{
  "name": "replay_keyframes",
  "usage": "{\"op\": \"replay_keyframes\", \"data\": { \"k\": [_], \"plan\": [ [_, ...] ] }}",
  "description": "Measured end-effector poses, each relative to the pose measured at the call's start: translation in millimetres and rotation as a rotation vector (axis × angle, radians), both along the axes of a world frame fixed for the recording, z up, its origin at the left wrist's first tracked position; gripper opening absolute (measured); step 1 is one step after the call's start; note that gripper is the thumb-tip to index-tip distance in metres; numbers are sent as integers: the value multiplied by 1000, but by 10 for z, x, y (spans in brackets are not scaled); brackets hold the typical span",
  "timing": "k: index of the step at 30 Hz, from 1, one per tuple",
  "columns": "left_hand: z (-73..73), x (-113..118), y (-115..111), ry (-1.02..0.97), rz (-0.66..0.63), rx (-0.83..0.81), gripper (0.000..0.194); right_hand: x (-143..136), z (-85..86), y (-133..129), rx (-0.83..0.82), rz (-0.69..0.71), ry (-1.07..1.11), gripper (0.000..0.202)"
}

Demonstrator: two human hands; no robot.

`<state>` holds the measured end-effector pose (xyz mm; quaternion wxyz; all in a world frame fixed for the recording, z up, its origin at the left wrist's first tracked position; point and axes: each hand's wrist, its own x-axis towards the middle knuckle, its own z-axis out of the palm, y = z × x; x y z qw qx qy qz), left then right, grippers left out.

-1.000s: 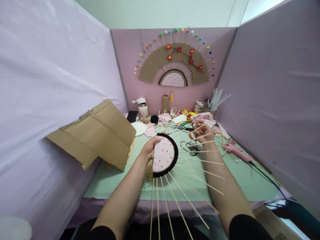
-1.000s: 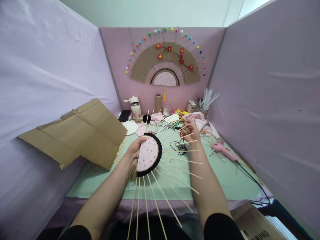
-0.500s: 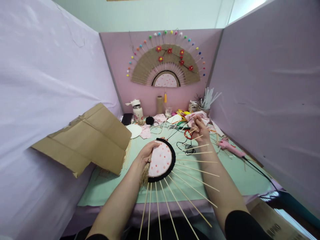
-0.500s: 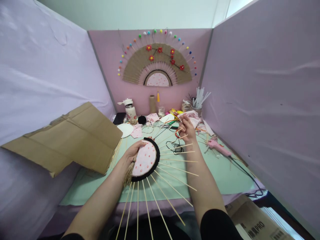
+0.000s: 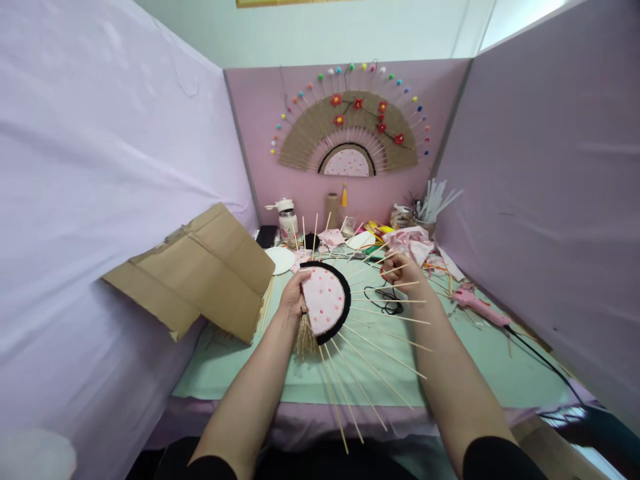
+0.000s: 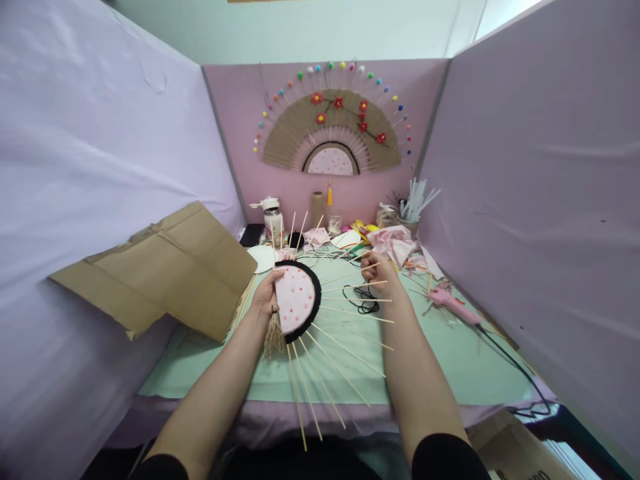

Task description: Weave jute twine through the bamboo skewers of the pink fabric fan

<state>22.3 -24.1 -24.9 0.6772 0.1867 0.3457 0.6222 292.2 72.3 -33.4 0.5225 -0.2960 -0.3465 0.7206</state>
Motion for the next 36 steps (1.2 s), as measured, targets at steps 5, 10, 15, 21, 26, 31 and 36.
{"op": "replay_keyframes", "data": {
  "k": [5,10,15,21,26,31,36],
  "plan": [
    [51,-21,-31,-49,31,29,13,-88,-12,-67,26,42,-252,21],
    [80,-28,-69,-91,2,49,15,-145,13,-182,92,167,-455,11],
    [74,-37,-77,-112,-30,35,17,-192,55,-294,187,267,-629,9],
    [84,-41,-107,-152,-41,94,17,-225,178,-424,253,375,-669,17],
    [82,-55,-120,-191,-58,172,21,-218,220,-466,283,444,-643,18],
    [68,-59,-99,-189,-50,101,21,-163,149,-374,247,411,-427,20],
    [39,-57,-83,-195,-39,73,21,-106,121,-317,220,383,-275,20]
  ]
}}
